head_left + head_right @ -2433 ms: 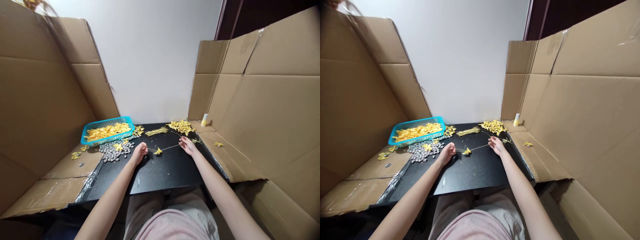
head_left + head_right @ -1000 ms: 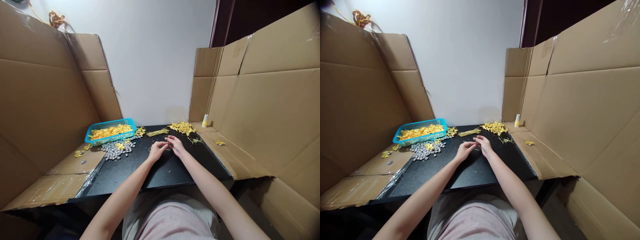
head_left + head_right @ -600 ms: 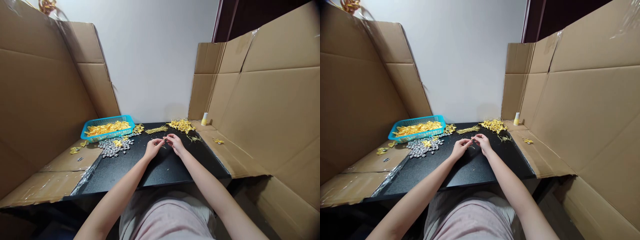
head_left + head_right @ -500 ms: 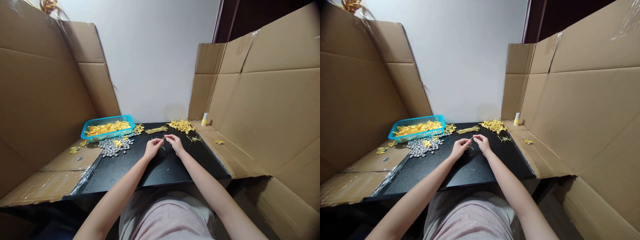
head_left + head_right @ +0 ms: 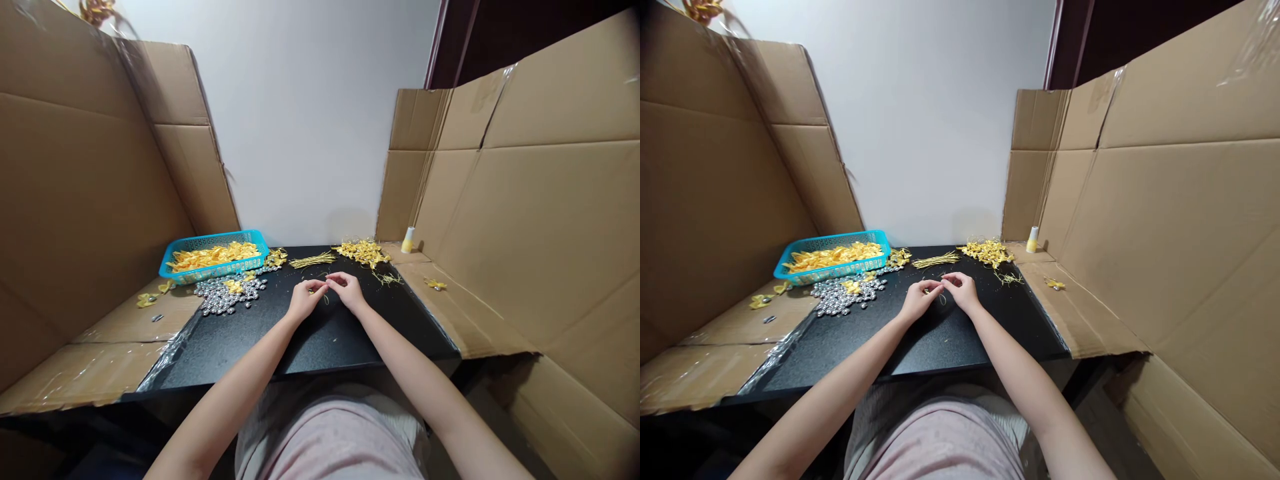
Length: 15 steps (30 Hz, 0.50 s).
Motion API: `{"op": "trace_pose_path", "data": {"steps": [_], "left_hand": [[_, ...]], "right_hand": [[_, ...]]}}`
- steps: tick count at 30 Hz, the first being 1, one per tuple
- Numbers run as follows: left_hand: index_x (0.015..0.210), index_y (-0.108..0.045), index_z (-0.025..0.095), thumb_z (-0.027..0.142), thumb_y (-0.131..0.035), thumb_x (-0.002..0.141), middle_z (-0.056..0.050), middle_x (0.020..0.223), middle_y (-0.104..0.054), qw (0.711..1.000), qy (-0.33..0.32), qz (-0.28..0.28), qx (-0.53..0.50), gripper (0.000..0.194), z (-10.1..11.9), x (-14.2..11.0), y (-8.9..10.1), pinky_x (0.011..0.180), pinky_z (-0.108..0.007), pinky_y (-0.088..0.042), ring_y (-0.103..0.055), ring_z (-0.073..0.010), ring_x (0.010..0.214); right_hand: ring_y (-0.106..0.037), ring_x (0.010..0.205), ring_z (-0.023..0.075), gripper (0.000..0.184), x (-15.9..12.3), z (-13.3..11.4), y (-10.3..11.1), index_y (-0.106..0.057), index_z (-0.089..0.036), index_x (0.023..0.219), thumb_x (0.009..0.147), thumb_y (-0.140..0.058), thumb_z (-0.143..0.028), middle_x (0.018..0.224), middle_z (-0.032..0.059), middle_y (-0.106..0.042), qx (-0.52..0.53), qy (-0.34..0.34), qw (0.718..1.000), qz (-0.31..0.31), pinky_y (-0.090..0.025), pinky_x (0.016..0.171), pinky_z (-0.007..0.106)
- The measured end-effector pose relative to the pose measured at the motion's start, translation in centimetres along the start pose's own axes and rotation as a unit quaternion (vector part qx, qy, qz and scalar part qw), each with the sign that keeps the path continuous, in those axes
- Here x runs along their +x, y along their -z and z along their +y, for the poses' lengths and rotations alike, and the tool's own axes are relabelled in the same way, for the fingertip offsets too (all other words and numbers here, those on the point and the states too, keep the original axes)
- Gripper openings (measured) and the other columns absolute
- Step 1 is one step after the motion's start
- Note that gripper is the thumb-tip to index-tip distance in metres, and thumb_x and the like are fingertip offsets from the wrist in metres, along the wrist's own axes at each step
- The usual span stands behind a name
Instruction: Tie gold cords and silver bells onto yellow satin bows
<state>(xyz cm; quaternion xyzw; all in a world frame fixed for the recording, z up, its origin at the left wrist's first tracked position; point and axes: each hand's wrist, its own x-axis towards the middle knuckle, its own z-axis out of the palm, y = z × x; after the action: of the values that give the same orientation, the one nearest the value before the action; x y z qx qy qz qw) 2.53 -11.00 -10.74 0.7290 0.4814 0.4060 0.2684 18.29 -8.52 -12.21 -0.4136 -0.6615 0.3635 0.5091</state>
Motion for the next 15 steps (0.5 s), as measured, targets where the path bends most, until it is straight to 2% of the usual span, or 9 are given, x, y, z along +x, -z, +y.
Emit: {"op": "trace_pose_path", "data": {"steps": [15], "left_hand": [[0.118,-0.059,0.015,0.031,-0.058,0.091,-0.009,0.118,-0.062,0.998,0.021,-0.031,-0.056,0.031,-0.32,0.19,-0.02,0.082,-0.042,-0.055,-0.063,-0.0225,0.098]], "right_hand": [[-0.063,0.1,0.0208,0.03,0.11,0.12,0.09,-0.057,-0.016,0.119,0.093,-0.057,-0.032,0.119,0.0086,-0.06,0.077,-0.016,0.997,-0.013,-0.054,0.085,0.041]]}}
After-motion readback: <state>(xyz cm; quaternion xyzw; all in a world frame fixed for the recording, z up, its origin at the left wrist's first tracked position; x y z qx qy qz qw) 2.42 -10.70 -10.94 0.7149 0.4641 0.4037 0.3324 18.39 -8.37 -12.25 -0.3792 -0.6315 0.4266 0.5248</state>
